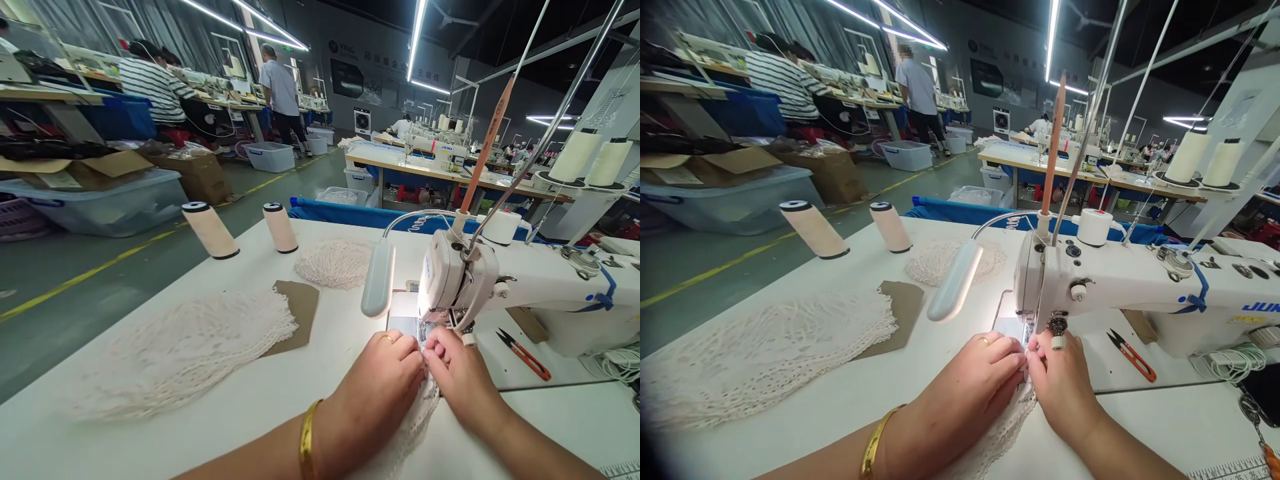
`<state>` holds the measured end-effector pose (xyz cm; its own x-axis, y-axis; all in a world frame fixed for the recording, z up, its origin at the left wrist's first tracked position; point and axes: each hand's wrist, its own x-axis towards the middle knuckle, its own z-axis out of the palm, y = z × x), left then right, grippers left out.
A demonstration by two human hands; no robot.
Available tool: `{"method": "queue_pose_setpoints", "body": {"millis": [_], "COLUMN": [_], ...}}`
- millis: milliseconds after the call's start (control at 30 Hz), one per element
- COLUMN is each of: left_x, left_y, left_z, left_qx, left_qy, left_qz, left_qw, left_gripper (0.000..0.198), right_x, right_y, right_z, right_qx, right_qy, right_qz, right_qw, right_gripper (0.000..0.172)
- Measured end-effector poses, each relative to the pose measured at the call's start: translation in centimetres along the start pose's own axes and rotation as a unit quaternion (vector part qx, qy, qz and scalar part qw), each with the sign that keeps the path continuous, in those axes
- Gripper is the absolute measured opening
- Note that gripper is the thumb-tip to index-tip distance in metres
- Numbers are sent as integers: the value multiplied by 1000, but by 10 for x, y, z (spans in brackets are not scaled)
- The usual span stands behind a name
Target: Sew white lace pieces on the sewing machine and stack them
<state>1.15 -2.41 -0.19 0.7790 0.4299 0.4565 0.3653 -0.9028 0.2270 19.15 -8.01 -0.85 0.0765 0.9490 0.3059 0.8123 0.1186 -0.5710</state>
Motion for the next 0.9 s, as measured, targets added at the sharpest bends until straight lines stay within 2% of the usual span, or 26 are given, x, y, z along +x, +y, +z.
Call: {"method": "queue_pose_setpoints", "body": {"millis": [100,267,567,900], "left_x": [-1,2,7,8], "left_y": [3,-5,-21,-22], "left_z": [-7,-14,-24,-23], "left_qx": [-13,-38,-63,-50], "left_qy": [-37,-69,-62,-70], "left_qz": [-28,-18,2,-4], "left_qw": [999,997,996,996], "left_gripper": [14,10,15,16], "right_x": [-1,-6,-8,-9], "right_y": [5,15,16,20], "right_z": [-5,-10,-10,-5], "right_qx": [8,-35,-90,-114], "right_qy": [-20,-47,-34,-20], "right_qz": [-42,-79,-130,-121], "right_qw": [999,995,987,986], "right_gripper": [18,27,32,33]}}
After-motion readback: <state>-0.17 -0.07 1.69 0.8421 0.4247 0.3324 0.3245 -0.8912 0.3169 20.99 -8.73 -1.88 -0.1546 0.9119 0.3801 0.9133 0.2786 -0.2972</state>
